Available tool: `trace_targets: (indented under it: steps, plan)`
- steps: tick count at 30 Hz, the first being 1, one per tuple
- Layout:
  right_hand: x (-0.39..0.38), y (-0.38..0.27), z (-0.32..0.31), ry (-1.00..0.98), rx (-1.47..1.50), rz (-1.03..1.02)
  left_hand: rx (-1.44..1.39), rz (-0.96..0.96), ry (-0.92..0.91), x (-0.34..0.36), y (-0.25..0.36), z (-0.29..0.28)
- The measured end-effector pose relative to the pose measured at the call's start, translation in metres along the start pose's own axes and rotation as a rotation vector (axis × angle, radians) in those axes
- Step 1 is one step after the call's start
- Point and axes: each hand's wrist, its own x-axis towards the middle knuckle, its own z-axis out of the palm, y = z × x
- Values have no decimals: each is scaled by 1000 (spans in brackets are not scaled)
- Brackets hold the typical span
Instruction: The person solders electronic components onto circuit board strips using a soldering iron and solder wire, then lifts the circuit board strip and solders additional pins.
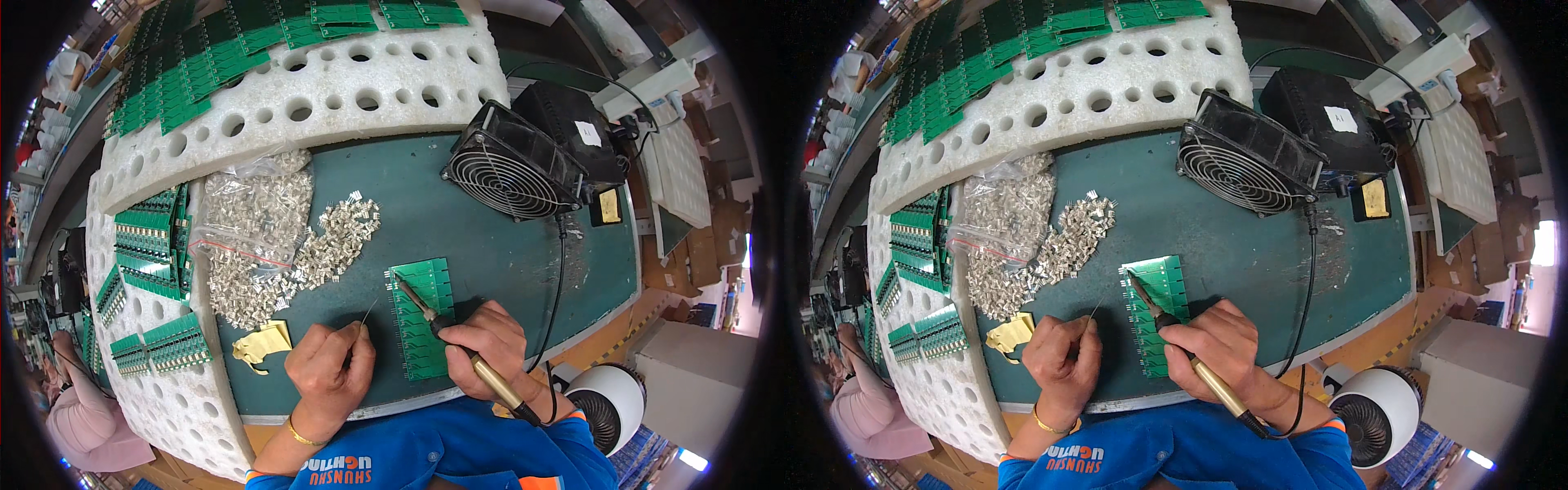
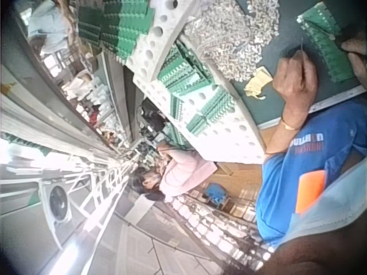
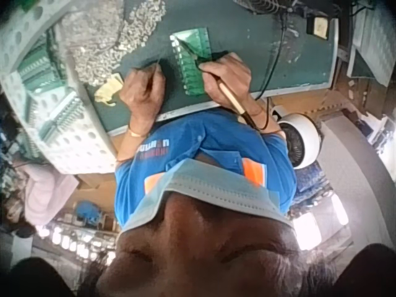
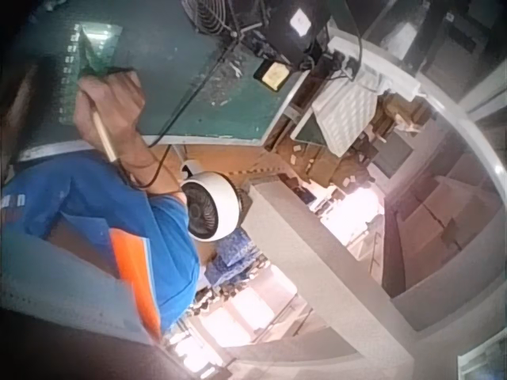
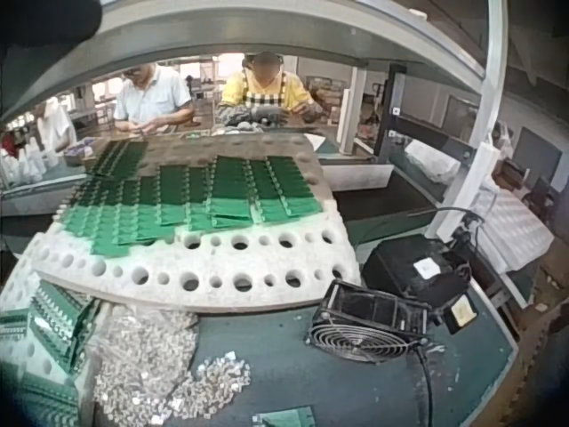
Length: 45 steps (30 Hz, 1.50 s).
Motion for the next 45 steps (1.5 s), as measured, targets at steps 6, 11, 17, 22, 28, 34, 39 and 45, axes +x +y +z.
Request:
trace_targets:
  steps: [6,11,17,22,28,34,39,45]
  plan:
    - [-1,-1,0,2,4,-4,6,7,-4,-1,-1,0]
    - [0,-1,-1,3,6,-22,11,-18,-31,-2,2,-2]
    - [2,1,-4,32,5,13,30,-56,-20,-1,2,-4]
    - [3,4,-4,31,15,27,18,-68,-7,5,4,-2]
    - [4,7,-1,34,27,42,4,-70,-4,3,1,0]
    - [4,7,-3,2,24,40,1,-77,-7,4,2,0]
    - [5,8,-2,4,32,34,8,-10,-5,6,-2,0]
    - [5,8,0,42,31,36,0,-48,-8,5,1,0]
